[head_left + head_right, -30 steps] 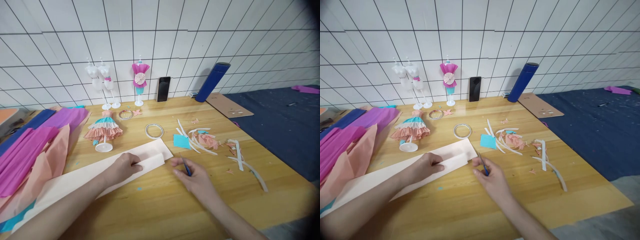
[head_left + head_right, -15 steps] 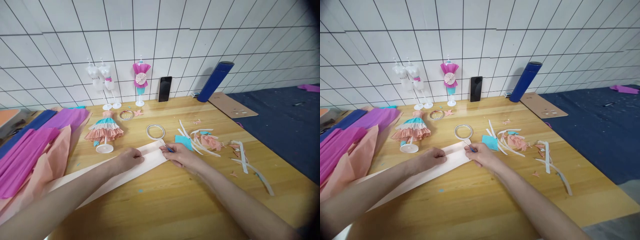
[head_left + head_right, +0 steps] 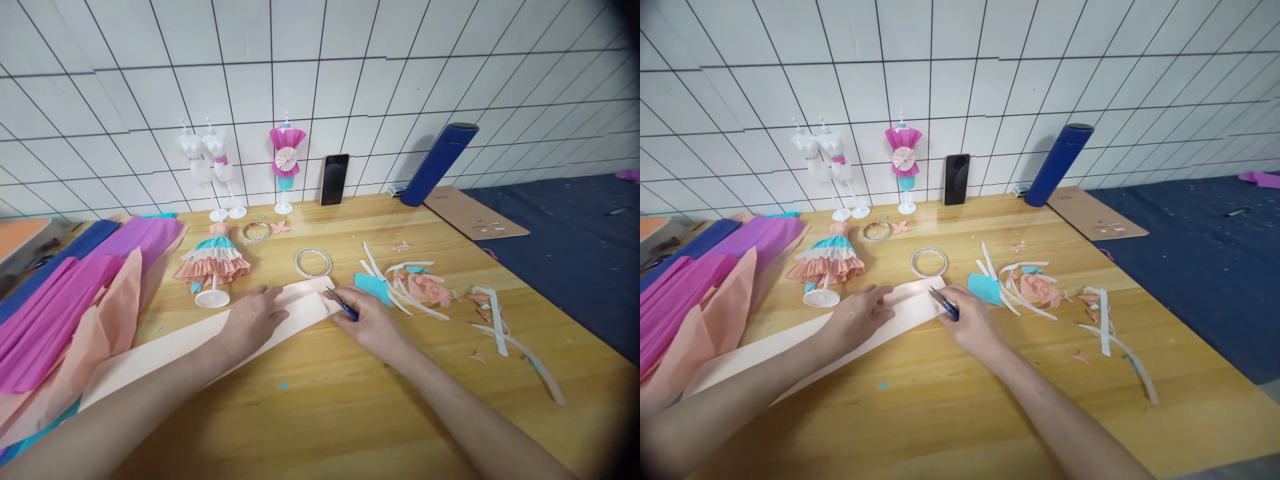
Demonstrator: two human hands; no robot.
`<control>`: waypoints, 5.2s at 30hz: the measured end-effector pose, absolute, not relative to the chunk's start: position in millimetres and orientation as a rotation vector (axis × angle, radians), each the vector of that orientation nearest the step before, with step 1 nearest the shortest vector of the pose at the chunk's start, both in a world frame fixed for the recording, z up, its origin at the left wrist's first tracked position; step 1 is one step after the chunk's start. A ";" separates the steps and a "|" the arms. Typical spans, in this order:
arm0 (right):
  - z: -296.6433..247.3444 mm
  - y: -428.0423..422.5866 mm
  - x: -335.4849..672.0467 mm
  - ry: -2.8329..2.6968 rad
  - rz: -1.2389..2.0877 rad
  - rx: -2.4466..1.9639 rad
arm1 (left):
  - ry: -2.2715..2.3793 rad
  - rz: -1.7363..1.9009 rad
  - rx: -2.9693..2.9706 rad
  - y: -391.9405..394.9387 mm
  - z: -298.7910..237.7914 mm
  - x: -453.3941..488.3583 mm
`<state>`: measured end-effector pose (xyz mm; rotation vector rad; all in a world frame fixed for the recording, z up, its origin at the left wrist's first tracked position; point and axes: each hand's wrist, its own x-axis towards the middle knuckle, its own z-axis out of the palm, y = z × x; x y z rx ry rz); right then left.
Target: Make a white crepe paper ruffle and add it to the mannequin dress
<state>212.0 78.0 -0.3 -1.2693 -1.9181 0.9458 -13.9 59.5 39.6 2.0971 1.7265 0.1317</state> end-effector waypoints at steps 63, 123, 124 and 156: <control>-15.8 49.9 231.1 -1.778 1.148 -1.506 | 1.638 -0.161 2.285 -15.1 46.8 -1.9; 8.1 24.7 216.6 -2.575 1.037 -1.286 | 1.734 -0.360 2.295 3.3 83.2 -25.8; 8.4 27.5 212.1 -2.559 1.037 -1.290 | 1.699 -0.357 2.366 9.9 86.7 -28.8; -8.2 206.2 232.7 -2.752 0.585 -0.953 | 1.701 -0.300 2.302 40.8 35.4 -98.3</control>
